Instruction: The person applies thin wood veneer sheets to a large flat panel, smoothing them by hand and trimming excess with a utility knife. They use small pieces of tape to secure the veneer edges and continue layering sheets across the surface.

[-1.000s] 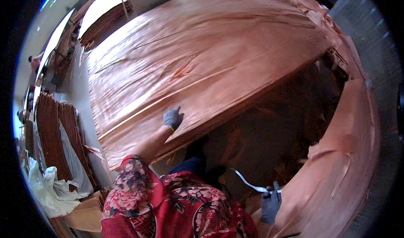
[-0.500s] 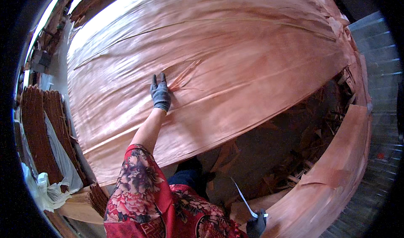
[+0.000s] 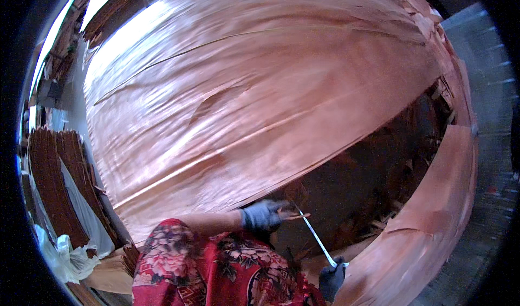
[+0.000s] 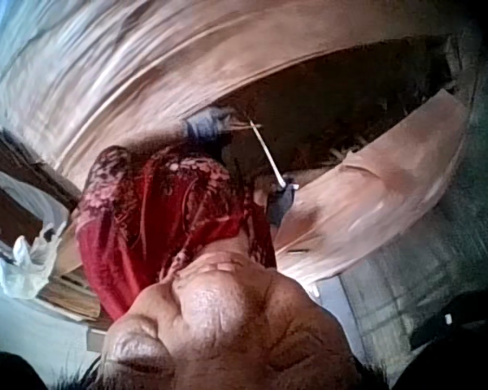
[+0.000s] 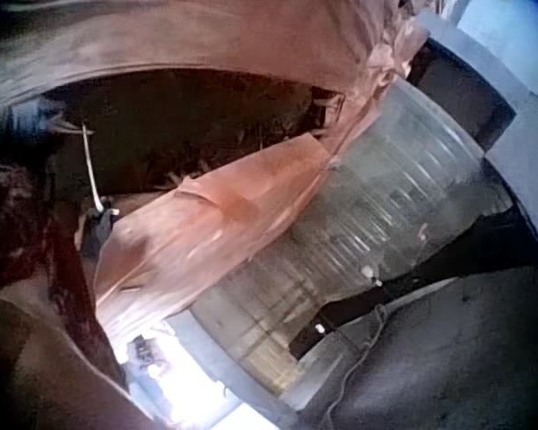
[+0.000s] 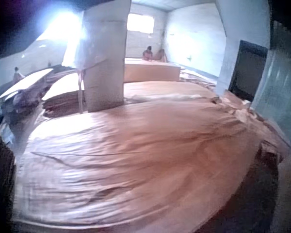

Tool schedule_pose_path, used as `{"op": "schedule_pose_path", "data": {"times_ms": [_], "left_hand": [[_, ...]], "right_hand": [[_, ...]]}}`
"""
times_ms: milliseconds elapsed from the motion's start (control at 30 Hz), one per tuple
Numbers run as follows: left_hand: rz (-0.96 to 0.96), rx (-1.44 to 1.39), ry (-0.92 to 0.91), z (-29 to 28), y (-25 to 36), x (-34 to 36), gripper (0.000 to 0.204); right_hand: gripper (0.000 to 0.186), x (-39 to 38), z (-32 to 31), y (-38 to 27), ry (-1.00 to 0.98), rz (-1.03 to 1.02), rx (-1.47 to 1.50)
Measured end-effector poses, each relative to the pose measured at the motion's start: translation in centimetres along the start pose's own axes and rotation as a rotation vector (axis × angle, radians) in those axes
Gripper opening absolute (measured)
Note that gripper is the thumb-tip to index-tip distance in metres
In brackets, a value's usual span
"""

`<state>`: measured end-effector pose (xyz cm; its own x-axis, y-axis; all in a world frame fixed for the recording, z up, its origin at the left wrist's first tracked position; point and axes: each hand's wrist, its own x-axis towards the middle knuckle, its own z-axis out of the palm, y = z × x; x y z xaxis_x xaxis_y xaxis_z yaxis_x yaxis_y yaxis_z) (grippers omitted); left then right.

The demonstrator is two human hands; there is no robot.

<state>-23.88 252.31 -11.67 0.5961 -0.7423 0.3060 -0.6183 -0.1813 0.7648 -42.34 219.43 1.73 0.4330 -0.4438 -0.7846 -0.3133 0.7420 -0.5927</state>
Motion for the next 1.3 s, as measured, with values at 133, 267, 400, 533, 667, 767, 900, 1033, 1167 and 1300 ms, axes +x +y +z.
{"op": "schedule_pose_path", "data": {"times_ms": [133,267,400,533,667,767,900,1033,1167,1300], "left_hand": [[0.120,0.031,-0.180,5.2,3.3,5.1,0.082],[0.008,0.056,-0.283,7.1,4.7,10.7,0.074],[0.206,-0.020,-0.389,9.3,6.3,16.3,0.067],[0.256,0.038,-0.649,12.8,10.8,21.9,0.069],[0.465,-0.066,-0.784,18.4,16.4,27.7,0.070],[0.425,-0.019,-0.816,23.3,20.9,31.3,0.067],[0.682,0.002,-0.854,29.0,26.4,36.5,0.070],[0.907,-0.006,-0.866,35.6,31.1,39.9,0.073],[1.010,-0.107,-0.926,42.6,33.3,43.7,0.075],[0.929,-0.362,-1.035,50.6,34.2,47.2,0.079]], "right_hand": [[0.031,-1.9,-1.5,-0.6,-0.061,-0.284,-0.183],[0.012,-3.6,-5.1,-1.4,0.103,-0.536,-0.616],[0.013,-4.6,-8.2,-3.0,0.362,-0.615,-0.552],[0.021,-5.2,-13.1,-5.9,0.386,-0.603,-0.088],[0.021,-4.8,-19.3,-6.5,0.229,-0.844,0.348],[0.021,-4.7,-23.8,-6.2,0.247,-0.856,0.562],[0.022,-6.0,-28.1,-5.6,0.440,-0.777,0.784],[0.025,-5.0,-30.0,-6.9,0.611,-0.569,0.645],[0.027,0.2,-29.9,-10.8,0.720,-0.505,0.694],[0.027,5.2,-31.0,-15.6,0.788,-0.561,0.922]]}}
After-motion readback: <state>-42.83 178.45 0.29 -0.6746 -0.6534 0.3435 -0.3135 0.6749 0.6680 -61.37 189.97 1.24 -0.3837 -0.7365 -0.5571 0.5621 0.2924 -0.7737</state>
